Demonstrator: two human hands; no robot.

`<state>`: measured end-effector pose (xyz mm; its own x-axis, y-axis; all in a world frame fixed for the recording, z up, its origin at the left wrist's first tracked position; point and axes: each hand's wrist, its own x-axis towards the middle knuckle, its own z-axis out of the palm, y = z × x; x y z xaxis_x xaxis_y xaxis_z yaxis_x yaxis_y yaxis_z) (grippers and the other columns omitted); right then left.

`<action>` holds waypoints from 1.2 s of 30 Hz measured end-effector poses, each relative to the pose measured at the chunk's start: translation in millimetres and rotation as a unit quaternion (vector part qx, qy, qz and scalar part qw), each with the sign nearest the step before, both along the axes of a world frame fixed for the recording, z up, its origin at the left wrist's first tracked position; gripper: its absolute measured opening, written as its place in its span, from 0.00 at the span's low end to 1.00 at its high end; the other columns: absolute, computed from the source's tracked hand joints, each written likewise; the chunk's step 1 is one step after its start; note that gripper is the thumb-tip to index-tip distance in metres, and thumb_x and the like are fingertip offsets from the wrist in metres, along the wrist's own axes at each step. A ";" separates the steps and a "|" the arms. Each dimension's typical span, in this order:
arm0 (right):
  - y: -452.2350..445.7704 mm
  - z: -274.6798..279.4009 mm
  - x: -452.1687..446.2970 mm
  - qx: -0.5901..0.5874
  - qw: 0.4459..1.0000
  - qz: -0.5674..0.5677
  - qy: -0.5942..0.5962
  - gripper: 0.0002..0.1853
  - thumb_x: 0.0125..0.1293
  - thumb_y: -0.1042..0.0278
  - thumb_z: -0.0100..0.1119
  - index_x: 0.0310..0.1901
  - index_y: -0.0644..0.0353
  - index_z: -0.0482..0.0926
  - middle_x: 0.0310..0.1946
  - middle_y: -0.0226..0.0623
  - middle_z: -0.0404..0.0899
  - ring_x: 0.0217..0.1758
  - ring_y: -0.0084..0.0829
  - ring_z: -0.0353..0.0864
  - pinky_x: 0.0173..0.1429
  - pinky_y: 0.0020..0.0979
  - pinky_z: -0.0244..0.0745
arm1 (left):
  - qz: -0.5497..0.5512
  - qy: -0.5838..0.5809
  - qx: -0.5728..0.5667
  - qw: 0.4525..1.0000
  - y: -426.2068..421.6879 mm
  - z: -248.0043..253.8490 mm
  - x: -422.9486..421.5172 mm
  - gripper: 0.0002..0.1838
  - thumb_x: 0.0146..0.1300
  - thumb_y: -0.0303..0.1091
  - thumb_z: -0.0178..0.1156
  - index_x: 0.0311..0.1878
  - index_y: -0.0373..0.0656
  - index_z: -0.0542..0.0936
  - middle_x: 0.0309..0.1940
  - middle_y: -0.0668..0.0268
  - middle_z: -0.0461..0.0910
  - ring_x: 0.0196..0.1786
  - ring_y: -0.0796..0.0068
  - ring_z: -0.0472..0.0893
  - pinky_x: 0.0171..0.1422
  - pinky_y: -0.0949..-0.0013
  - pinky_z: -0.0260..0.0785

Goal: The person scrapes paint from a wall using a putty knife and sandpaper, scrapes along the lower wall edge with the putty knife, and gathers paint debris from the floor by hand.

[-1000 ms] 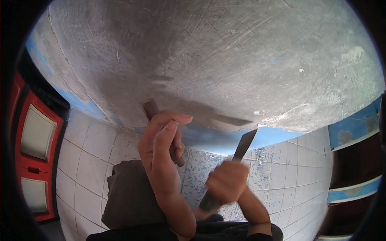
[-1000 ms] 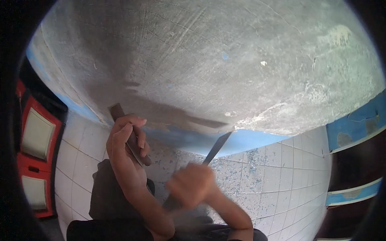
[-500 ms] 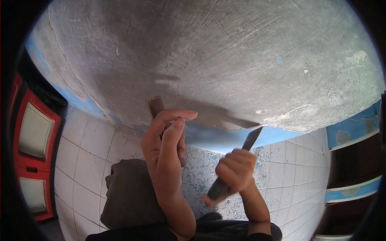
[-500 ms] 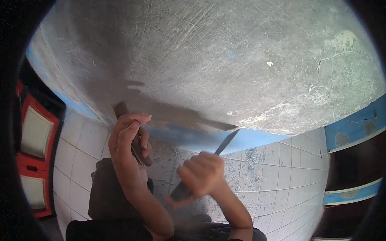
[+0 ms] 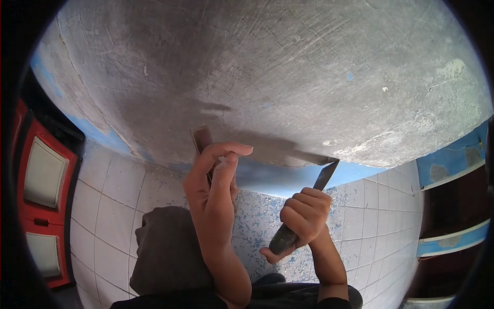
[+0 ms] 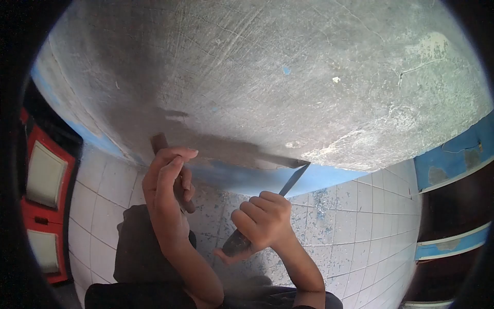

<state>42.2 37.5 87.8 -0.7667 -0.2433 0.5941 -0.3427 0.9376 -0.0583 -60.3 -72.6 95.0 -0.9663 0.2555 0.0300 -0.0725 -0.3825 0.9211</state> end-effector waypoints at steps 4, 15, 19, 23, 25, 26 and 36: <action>1.6 -8.5 13.3 0.033 0.999 -0.035 0.002 0.20 0.25 0.49 0.57 0.10 0.53 0.60 0.08 0.25 0.56 0.09 0.23 0.59 0.14 0.22 0.53 | -0.001 -0.019 -0.006 1.000 3.5 3.4 0.5 0.09 0.53 0.32 0.49 0.28 0.39 0.77 0.23 0.71 0.71 0.19 0.87 0.60 0.19 0.83 0.50; 57.1 -10.1 14.8 -0.009 0.988 -0.152 -0.004 0.16 0.41 0.55 0.61 0.12 0.57 0.69 0.09 0.29 0.63 0.12 0.32 0.63 0.17 0.28 0.61 | -0.022 0.003 -0.029 0.999 17.4 -6.2 6.1 0.09 0.54 0.33 0.49 0.28 0.41 0.77 0.18 0.73 0.67 0.18 0.87 0.58 0.19 0.82 0.49; 25.0 8.1 21.8 0.054 0.990 -0.098 -0.090 0.15 0.36 0.57 0.60 0.11 0.55 0.66 0.10 0.29 0.62 0.11 0.30 0.62 0.16 0.27 0.58 | -0.021 0.037 -0.019 0.999 18.3 -9.6 7.8 0.08 0.54 0.32 0.49 0.28 0.41 0.77 0.17 0.73 0.66 0.17 0.87 0.58 0.19 0.83 0.49; 29.8 -1.0 18.1 -0.006 0.999 -0.045 0.008 0.12 0.32 0.57 0.58 0.11 0.53 0.66 0.10 0.28 0.62 0.13 0.26 0.64 0.16 0.23 0.57 | -0.019 -0.004 -0.035 0.999 27.0 -10.0 10.3 0.08 0.54 0.32 0.49 0.28 0.41 0.77 0.15 0.74 0.64 0.17 0.87 0.58 0.19 0.82 0.48; 55.4 0.0 20.0 -0.028 0.994 -0.102 0.035 0.09 0.36 0.62 0.58 0.11 0.51 0.67 0.09 0.29 0.63 0.16 0.26 0.66 0.19 0.23 0.60 | -0.004 0.025 -0.021 0.999 26.6 -10.2 12.4 0.08 0.54 0.32 0.49 0.28 0.41 0.77 0.15 0.74 0.63 0.17 0.87 0.58 0.19 0.82 0.48; 41.9 12.2 26.3 0.077 0.983 -0.146 -0.075 0.13 0.38 0.59 0.59 0.11 0.52 0.66 0.09 0.29 0.63 0.15 0.26 0.67 0.19 0.23 0.59 | -0.027 0.017 -0.015 0.999 25.7 -6.8 13.3 0.08 0.54 0.33 0.49 0.28 0.41 0.77 0.15 0.74 0.63 0.17 0.87 0.58 0.19 0.82 0.48; 31.6 17.5 26.3 -0.032 0.998 0.052 0.032 0.23 0.44 0.47 0.59 0.10 0.56 0.64 0.09 0.28 0.63 0.11 0.25 0.66 0.15 0.23 0.56 | -0.029 0.008 0.006 1.000 29.6 -7.3 17.2 0.08 0.52 0.32 0.49 0.28 0.39 0.76 0.22 0.71 0.69 0.19 0.86 0.60 0.20 0.81 0.51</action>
